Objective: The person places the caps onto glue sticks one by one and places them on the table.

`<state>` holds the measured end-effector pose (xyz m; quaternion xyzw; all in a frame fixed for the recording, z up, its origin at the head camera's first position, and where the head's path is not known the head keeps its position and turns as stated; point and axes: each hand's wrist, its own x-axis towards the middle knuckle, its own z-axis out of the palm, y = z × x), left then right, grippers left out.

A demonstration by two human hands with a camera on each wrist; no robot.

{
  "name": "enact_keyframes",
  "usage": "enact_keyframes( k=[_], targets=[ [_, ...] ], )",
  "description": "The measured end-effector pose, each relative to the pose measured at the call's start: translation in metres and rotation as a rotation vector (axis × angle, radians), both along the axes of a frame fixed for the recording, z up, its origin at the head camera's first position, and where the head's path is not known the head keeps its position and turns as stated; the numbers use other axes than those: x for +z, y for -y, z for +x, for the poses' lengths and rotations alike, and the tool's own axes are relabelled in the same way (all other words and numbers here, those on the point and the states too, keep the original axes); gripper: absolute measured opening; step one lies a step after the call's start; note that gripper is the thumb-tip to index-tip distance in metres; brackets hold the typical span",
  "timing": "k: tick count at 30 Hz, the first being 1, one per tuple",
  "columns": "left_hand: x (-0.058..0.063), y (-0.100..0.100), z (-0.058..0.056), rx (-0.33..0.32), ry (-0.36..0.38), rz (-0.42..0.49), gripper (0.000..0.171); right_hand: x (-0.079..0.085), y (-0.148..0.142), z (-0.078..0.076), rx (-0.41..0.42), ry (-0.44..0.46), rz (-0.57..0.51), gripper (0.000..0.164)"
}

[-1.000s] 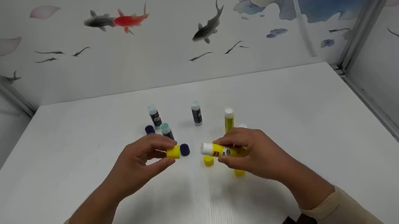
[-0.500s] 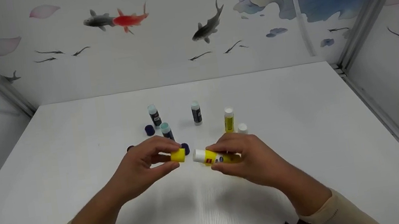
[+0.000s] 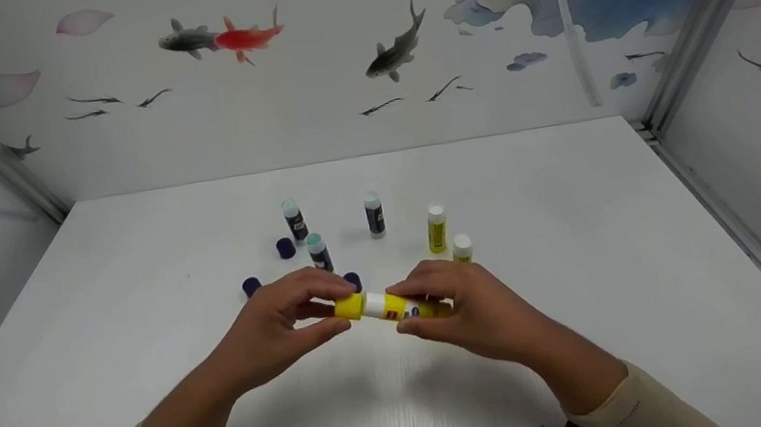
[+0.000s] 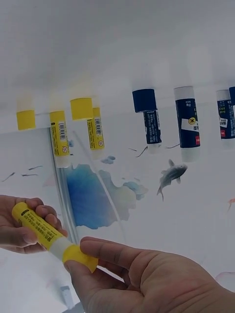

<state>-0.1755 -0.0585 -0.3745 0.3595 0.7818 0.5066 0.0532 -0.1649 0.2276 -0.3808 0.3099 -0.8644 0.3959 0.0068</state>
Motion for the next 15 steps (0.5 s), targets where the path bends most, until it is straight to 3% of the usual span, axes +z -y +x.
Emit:
enact_keyframes(
  k=[9,15],
  targets=[
    [0.0012,-0.0018,0.002,-0.01,0.023,-0.015,0.029,0.0015,0.0015,0.0018,-0.003,0.046,0.031,0.036],
    [0.0009,-0.0024,0.0033,-0.037,0.026,0.0,0.029,0.0015,0.003,0.004,0.008,0.018,0.038,0.033]
  ],
)
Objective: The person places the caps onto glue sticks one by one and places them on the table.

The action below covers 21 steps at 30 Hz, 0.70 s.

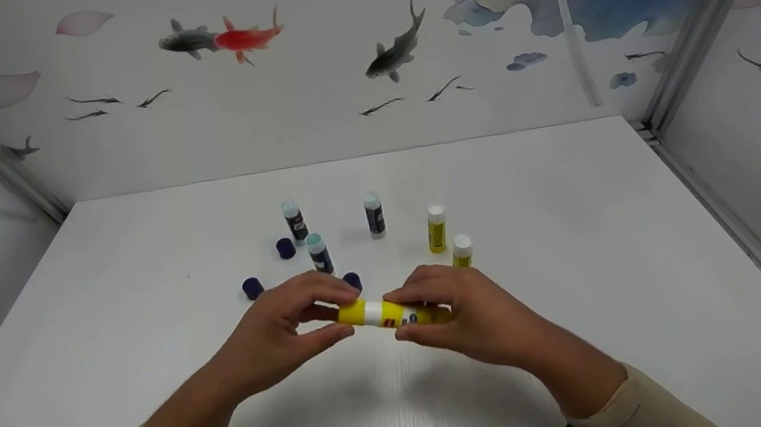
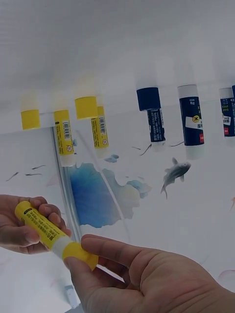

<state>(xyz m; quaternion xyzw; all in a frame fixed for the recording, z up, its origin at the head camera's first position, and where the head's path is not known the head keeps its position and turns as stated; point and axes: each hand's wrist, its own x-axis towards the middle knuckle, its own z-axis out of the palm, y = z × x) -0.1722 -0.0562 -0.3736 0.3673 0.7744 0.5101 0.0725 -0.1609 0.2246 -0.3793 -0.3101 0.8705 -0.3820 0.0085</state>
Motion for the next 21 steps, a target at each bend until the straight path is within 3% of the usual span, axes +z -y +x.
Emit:
enact_keyframes(
  k=[11,21],
  targets=[
    [-0.001,-0.0013,0.0017,-0.003,-0.017,-0.064,0.029,0.0006,0.0008,0.003,0.028,-0.023,0.01,0.034],
    [-0.0025,-0.0026,0.0026,-0.021,-0.084,-0.107,0.028,0.0009,0.003,0.0056,0.022,-0.021,0.02,0.036]
  ],
)
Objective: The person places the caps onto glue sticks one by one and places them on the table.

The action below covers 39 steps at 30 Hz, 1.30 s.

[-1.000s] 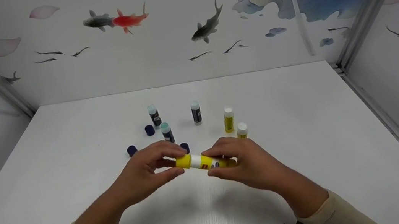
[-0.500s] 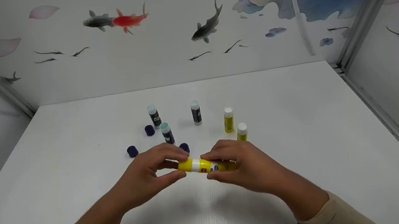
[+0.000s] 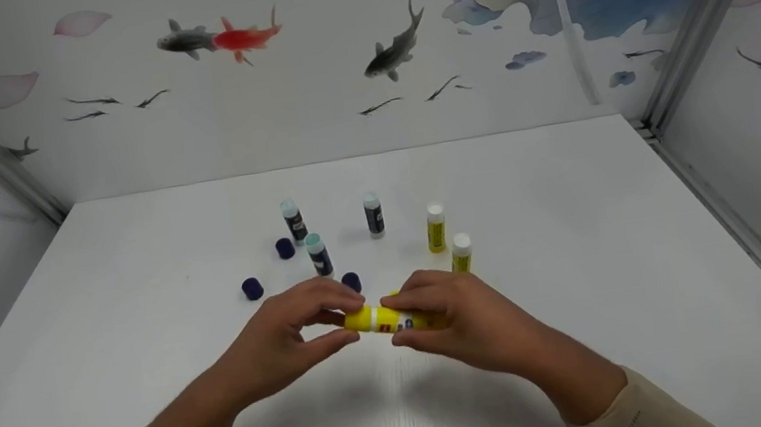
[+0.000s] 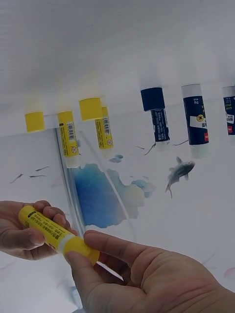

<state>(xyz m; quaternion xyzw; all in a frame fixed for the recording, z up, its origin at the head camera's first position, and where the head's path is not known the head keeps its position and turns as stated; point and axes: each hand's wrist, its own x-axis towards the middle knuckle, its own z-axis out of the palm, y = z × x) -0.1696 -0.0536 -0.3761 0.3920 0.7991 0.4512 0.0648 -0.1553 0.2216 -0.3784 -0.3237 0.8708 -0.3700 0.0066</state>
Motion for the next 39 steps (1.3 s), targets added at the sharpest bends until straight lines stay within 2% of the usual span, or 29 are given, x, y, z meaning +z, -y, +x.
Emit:
enact_keyframes(
  k=[10,17,24,33,39],
  targets=[
    [0.0013,-0.0025,0.0019,0.018,0.034,0.004,0.029,0.0023,0.0015,0.0023,-0.007,-0.006,0.015,0.035],
    [0.003,-0.0031,0.0037,0.019,0.011,-0.007,0.029,0.0041,0.0021,0.0036,-0.017,0.003,0.025,0.036],
    [0.0028,-0.0033,0.0048,0.023,0.034,-0.018,0.028,0.0043,0.0027,0.0047,-0.023,0.008,0.03,0.036],
    [0.0012,-0.004,0.0048,0.034,0.029,-0.031,0.029,0.0048,0.0028,0.005,-0.024,0.023,0.036,0.035],
    [-0.0009,-0.0049,0.0051,0.046,-0.009,-0.003,0.031,0.0043,0.003,0.0049,-0.005,0.009,0.007,0.032]
  ],
)
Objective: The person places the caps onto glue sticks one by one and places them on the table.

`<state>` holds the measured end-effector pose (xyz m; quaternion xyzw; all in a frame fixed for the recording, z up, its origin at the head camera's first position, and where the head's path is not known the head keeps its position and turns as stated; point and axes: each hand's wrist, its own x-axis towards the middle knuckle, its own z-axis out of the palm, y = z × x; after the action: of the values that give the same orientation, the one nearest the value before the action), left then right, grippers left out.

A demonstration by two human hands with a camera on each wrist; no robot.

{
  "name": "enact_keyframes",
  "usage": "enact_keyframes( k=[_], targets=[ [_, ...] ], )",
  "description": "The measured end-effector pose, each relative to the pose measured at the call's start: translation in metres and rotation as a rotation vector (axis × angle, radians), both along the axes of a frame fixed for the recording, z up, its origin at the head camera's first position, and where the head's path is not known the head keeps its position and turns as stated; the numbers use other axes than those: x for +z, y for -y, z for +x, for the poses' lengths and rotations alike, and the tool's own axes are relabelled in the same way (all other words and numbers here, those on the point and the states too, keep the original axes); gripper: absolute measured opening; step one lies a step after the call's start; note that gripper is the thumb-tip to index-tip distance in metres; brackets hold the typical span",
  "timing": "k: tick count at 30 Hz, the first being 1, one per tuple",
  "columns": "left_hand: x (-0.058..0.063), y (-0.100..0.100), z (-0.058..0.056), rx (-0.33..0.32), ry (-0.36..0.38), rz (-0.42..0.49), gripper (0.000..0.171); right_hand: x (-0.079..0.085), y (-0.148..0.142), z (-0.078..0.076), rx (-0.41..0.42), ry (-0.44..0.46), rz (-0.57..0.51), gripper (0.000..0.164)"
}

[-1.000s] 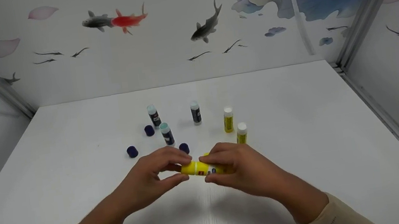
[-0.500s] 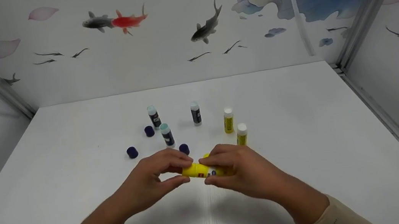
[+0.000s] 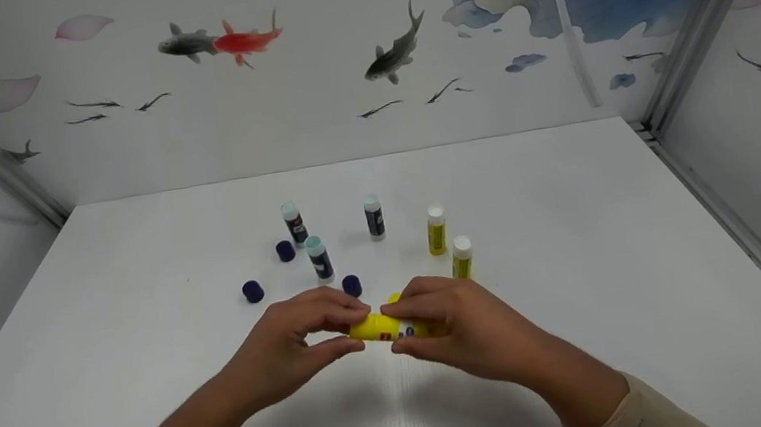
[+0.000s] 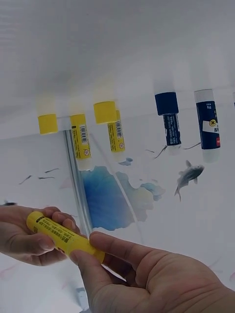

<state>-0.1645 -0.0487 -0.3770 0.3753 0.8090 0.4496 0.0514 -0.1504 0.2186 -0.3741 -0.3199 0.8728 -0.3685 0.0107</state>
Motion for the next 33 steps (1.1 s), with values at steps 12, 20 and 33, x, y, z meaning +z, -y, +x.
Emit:
enact_keyframes(
  k=[12,20,33],
  targets=[
    [-0.0022,-0.0014,0.0003,0.009,0.0,0.02,0.031,0.0008,0.0009,0.0001,-0.012,0.028,0.007,0.032],
    [-0.0029,-0.0011,0.0005,-0.003,0.004,0.012,0.031,0.0001,0.0019,-0.0001,-0.012,0.056,0.02,0.032],
    [-0.0033,-0.0028,0.0006,-0.016,0.02,-0.007,0.028,-0.0012,0.0011,-0.0017,-0.01,0.079,0.044,0.03]
  ],
)
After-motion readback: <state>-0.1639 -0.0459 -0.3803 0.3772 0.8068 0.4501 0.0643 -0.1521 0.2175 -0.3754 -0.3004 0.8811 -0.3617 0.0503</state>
